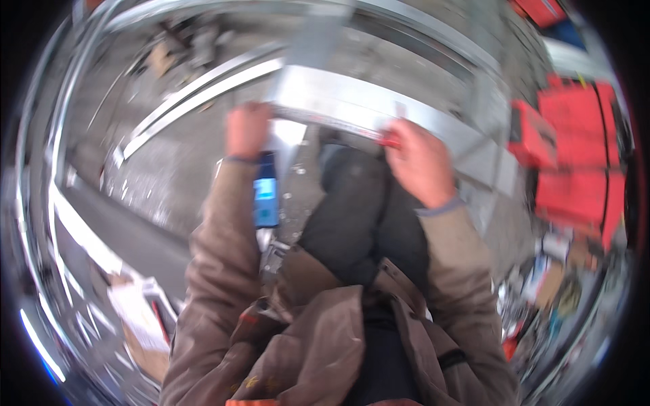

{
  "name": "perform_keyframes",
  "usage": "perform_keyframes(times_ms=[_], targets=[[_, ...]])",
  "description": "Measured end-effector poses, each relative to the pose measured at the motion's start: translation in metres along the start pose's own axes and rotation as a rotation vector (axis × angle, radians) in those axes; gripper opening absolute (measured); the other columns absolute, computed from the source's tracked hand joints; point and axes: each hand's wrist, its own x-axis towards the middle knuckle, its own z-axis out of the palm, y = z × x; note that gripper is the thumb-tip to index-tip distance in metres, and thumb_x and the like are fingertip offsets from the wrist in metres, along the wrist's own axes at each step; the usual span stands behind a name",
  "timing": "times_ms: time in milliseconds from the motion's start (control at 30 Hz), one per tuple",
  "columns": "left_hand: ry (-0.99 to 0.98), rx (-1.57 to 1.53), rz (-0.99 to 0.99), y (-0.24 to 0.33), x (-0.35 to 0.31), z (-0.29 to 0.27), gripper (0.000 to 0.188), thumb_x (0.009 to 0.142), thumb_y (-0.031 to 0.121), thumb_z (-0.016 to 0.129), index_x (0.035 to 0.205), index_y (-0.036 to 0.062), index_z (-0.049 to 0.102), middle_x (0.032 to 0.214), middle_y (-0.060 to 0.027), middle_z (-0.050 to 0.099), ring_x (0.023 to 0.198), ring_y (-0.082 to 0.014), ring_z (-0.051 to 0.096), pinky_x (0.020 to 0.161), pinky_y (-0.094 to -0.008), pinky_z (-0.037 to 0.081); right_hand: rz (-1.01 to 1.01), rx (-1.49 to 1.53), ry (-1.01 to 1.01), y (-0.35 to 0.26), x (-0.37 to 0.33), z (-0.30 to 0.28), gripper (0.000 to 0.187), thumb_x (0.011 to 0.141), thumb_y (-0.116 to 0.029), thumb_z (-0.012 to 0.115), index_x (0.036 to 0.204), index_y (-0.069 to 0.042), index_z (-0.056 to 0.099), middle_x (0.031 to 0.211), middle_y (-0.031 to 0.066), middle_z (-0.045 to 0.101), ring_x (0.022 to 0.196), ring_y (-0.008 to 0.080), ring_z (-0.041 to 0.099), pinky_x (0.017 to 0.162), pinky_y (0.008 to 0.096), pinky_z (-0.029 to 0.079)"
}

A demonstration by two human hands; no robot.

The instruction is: The person sits on the floor and uses a tape measure and a set square to measure and mark a long aluminum profile. They then pick up a second profile, align it with the first, and mark it as well.

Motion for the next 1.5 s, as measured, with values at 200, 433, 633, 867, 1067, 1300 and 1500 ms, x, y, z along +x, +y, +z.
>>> perform_keyframes(times_ms=[200,433,633,867,1067,1300,1500], targets=[[0.119,-0.380,-0.021,0.066,-0.053,-0.032,0.034,0.107,0.029,0.073,0.110,-0.0046,0.078,0.092,-0.0036,0.074,0.077,-0.0081,0.060,0.069,-0.0263,0.049,0.027,0.107,0.157,-0.023,-0.029,-0.019,0.028,0.088,-0.003,0.076,0.114,-0.013,0.069,0.096,0.0058,0.074,0.092,0.0314,0.075,0.074,0.0458,0.060],[-0.314,-0.211,0.700,0.202,-0.183,0.062,0.015,0.107,0.010,0.074,0.116,-0.0026,0.072,0.120,-0.0149,0.082,0.099,-0.0232,0.079,0.089,-0.0344,0.061,0.485,0.540,0.194,-0.009,-0.144,-0.069,0.038,0.090,-0.001,0.081,0.125,-0.005,0.066,0.106,0.0083,0.073,0.101,0.0142,0.075,0.087,0.0304,0.059],[-0.617,-0.407,0.693,0.239,-0.240,0.124,0.016,0.107,0.007,0.076,0.118,0.0005,0.068,0.131,-0.0191,0.079,0.114,-0.0315,0.079,0.097,-0.0394,0.061,0.550,1.218,0.445,0.011,-0.201,-0.070,0.034,0.102,-0.007,0.079,0.132,0.002,0.066,0.121,0.0078,0.073,0.109,0.0111,0.071,0.092,0.0293,0.058],[-0.807,-0.658,0.522,0.232,-0.261,0.171,0.031,0.112,0.013,0.073,0.139,-0.0013,0.068,0.155,-0.0181,0.065,0.138,-0.0262,0.064,0.115,-0.0394,0.053,0.671,1.344,0.407,0.026,-0.215,-0.087,0.028,0.113,-0.009,0.069,0.137,0.004,0.068,0.117,0.0053,0.075,0.109,0.0066,0.067,0.094,0.0260,0.057],[-0.691,-0.848,0.115,0.229,-0.293,0.188,0.061,0.118,0.030,0.064,0.164,-0.0045,0.041,0.141,-0.0137,0.065,0.129,-0.0219,0.064,0.114,-0.0370,0.052,0.535,1.258,0.608,0.038,-0.216,-0.061,0.023,0.111,-0.010,0.071,0.130,0.003,0.072,0.111,0.0059,0.077,0.101,0.0089,0.069,0.089,0.0289,0.058],[-0.847,-0.651,0.229,0.242,-0.296,0.193,0.069,0.126,0.051,0.030,0.162,-0.0056,0.045,0.129,-0.0102,0.066,0.114,-0.0140,0.063,0.106,-0.0306,0.051,0.586,0.969,0.634,0.036,-0.215,-0.066,0.019,0.105,-0.007,0.072,0.123,0.000,0.074,0.108,0.0123,0.079,0.095,0.0188,0.074,0.085,0.0339,0.059],[-0.908,-0.623,0.346,0.257,-0.288,0.207,0.066,0.125,0.051,0.032,0.154,-0.0051,0.050,0.118,-0.0081,0.066,0.102,-0.0125,0.063,0.093,-0.0282,0.053,0.533,0.844,0.707,0.052,-0.219,-0.075,0.023,0.102,-0.003,0.073,0.125,-0.001,0.076,0.109,0.0137,0.079,0.086,0.0198,0.073,0.079,0.0337,0.058]])
